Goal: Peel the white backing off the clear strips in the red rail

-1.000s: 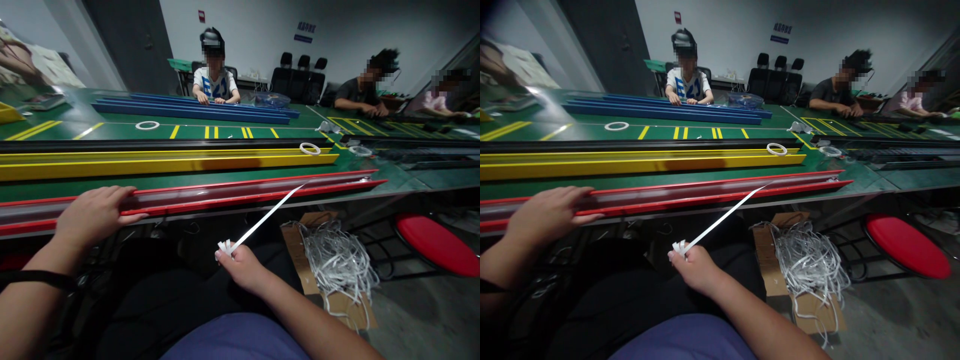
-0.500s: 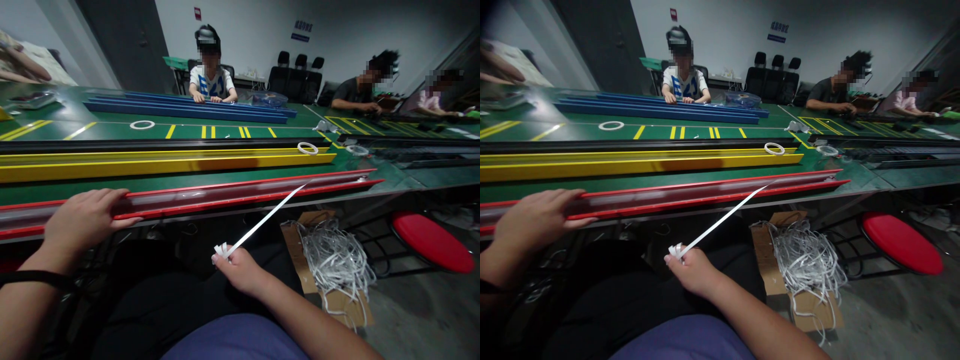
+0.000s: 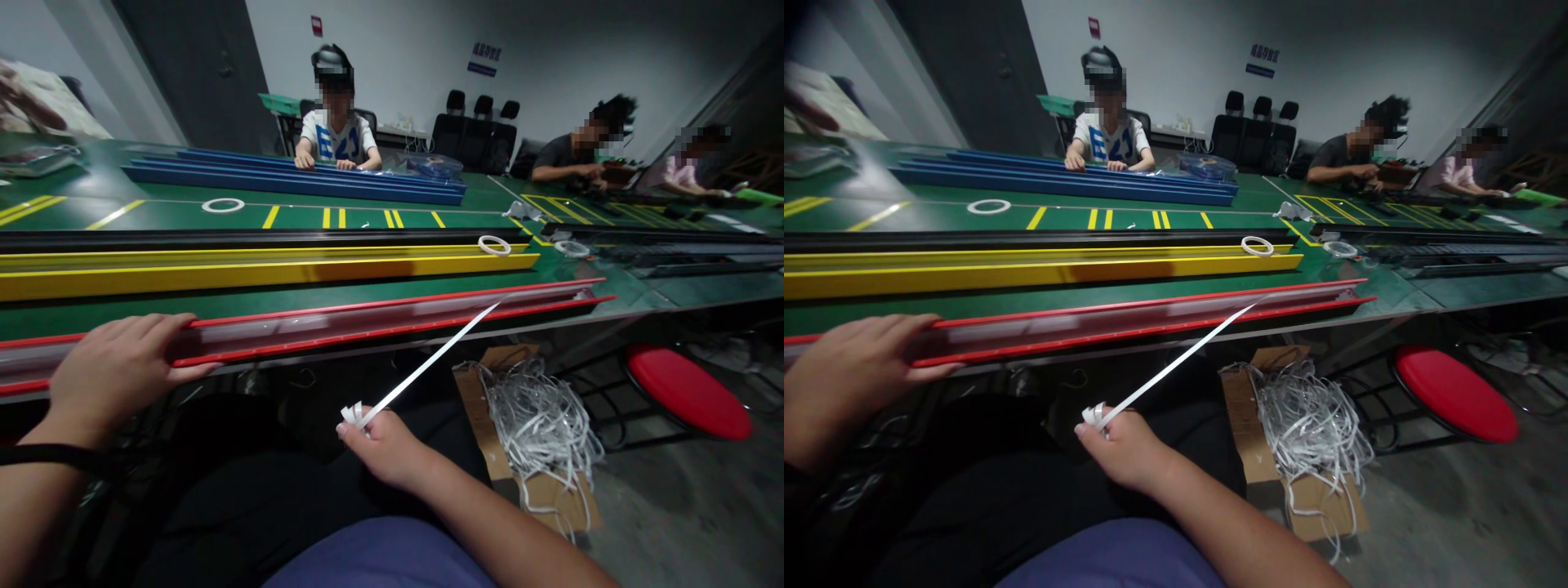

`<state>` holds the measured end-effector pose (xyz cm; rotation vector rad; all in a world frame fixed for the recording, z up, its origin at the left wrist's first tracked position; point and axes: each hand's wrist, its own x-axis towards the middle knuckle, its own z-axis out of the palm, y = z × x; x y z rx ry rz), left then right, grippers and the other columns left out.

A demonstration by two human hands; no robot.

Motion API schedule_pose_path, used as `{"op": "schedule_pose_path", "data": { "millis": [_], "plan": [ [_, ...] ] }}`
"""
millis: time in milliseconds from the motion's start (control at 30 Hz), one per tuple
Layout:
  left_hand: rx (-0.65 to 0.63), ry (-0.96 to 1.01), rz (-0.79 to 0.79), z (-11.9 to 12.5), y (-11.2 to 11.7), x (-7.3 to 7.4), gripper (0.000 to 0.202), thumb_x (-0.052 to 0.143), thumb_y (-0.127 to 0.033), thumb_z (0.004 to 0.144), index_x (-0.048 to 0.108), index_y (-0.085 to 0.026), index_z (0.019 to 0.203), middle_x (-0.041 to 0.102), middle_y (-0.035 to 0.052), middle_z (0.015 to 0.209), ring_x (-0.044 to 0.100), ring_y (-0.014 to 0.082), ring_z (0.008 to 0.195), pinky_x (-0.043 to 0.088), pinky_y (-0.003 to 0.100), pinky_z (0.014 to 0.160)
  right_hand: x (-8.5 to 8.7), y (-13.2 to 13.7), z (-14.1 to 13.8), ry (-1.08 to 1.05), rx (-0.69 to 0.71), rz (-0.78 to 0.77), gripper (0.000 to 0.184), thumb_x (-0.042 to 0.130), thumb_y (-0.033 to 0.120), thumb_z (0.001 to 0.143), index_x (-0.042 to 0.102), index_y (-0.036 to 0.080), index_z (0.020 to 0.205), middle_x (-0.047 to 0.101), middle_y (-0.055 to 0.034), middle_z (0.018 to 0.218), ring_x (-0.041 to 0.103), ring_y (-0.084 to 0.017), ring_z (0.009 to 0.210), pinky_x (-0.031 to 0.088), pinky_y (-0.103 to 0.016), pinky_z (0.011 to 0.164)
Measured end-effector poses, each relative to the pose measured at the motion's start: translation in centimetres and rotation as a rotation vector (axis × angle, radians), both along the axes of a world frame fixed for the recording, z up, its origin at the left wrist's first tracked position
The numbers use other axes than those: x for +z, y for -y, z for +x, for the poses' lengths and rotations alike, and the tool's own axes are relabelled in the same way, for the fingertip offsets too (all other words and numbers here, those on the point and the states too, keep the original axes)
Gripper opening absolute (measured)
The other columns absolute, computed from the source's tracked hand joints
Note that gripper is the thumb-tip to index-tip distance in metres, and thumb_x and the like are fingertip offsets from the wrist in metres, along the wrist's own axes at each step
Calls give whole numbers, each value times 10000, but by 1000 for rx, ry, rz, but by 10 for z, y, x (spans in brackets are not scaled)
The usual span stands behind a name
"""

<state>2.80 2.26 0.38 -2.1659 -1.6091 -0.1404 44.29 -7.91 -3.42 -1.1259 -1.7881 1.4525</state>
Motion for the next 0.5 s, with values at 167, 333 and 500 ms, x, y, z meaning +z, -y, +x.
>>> {"op": "schedule_pose_path", "data": {
  "millis": [167,333,500],
  "plan": [
    [-7,-3,15,5,5,3,871,256,-779,935,540,-93,1390,642,216,1248,590,407,1113,436,499,1012,-1,1,-1,19,5,-1,324,546,433,1014,534,189,801,500,25,745,467,-104,695,351,-250,682],
    [5,14,19,6,4,5,863,270,-794,923,582,-104,1337,660,209,1193,603,407,1071,455,501,970,3,2,0,38,13,22,306,539,396,1014,522,192,787,505,24,746,467,-107,705,346,-252,694],
    [34,18,1,-1,1,-5,821,316,-766,925,557,-125,1376,640,205,1224,589,413,1099,450,499,994,3,5,1,50,15,24,319,532,407,1016,518,196,778,511,19,739,477,-113,699,355,-254,685]
  ]
}}
